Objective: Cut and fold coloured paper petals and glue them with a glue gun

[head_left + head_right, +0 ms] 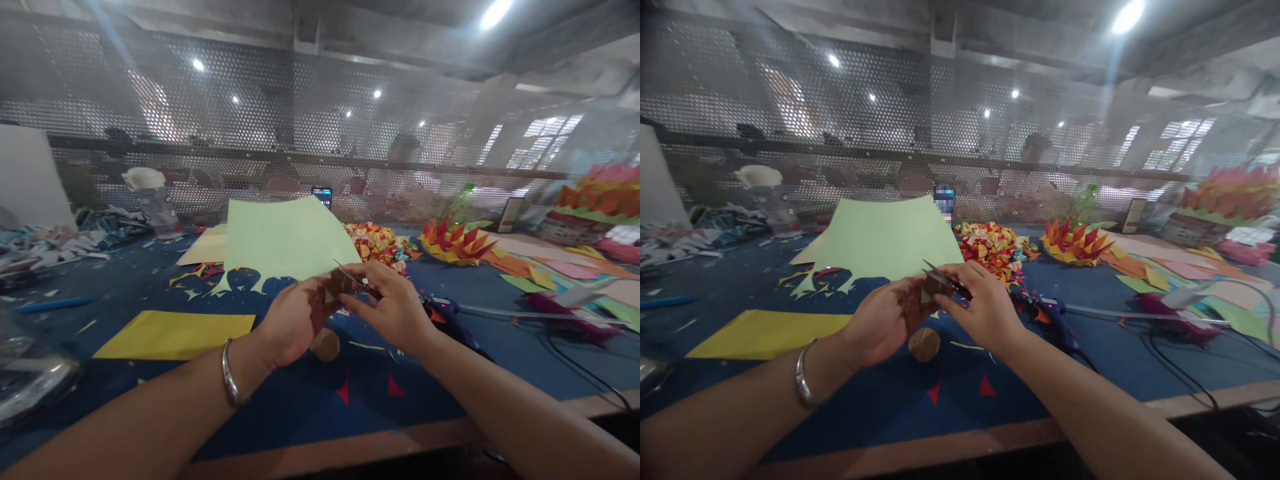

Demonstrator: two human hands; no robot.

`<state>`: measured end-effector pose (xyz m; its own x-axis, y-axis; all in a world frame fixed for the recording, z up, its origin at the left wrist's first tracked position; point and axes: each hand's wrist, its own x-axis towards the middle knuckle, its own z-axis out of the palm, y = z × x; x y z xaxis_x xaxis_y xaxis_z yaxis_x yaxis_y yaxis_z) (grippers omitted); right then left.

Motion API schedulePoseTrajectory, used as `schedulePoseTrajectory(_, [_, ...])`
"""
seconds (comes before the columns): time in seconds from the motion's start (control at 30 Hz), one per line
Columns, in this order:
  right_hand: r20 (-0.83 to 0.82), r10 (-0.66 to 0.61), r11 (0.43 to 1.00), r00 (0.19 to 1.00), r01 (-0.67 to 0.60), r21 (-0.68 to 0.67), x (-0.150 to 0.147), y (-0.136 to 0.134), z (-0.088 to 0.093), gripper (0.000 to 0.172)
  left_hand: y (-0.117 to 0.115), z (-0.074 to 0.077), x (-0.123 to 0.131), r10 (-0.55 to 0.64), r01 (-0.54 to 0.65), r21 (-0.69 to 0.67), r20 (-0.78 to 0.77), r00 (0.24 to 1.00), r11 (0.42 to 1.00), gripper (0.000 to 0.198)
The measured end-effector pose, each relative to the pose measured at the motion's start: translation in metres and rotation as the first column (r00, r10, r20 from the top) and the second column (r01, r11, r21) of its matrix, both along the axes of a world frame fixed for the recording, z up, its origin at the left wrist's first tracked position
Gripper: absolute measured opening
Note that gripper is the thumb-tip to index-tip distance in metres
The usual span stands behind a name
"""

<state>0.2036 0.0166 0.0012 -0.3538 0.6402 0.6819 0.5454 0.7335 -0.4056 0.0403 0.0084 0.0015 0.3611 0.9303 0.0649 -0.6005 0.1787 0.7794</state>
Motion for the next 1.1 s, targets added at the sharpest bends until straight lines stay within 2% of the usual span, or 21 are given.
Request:
schedulePoseTrajectory(0.33, [0.032,-0.01,1.0,0.999,0.009,0.017,-0.002,0.001,0.001,0.031,0.0,0.0,0.002,0.003,-0.001,-0.028,0.05,0.999,1.0,0.022])
schedulePoseTrajectory(0.47, [0.032,-0.012,1.0,0.999,0.011,0.019,-0.002,0.001,0.001,0.033,-0.001,0.0,0.002,0.007,-0.007,-0.011,0.023,1.0,1.0,0.018])
schedulePoseTrajectory(0.53, [0.032,-0.01,1.0,0.999,0.009,0.018,-0.001,0.0,0.001,0.035,-0.001,-0.002,0.003,0.053,-0.053,0.002,-0.009,0.999,0.999,0.01])
schedulePoseTrajectory(0.67, [0.004,0.002,1.0,1.0,-0.002,-0.005,-0.002,-0.002,0.0,0.033,0.001,-0.008,0.006,0.203,-0.202,0.03,-0.054,0.978,0.979,0.026])
schedulePoseTrajectory(0.83, [-0.196,-0.056,0.988,0.979,0.026,-0.15,-0.001,0.0,-0.001,0.034,0.005,-0.011,0.005,0.272,-0.258,0.154,-0.079,0.959,0.954,0.023])
schedulePoseTrajectory(0.93, [-0.312,-0.101,0.983,0.945,0.045,-0.18,0.0,0.003,0.002,0.038,0.003,-0.008,0.0,0.308,-0.26,0.253,-0.174,0.935,0.932,0.021])
schedulePoseTrajectory(1.0, [-0.363,-0.078,0.981,0.929,0.007,-0.194,0.0,0.005,0.004,0.035,-0.001,-0.006,-0.003,0.339,-0.264,0.29,-0.253,0.906,0.92,0.025])
schedulePoseTrajectory(1.1, [-0.475,-0.013,0.939,0.88,-0.153,-0.309,-0.002,0.006,0.005,0.031,-0.007,-0.002,-0.006,0.352,-0.229,0.353,-0.339,0.873,0.907,0.034])
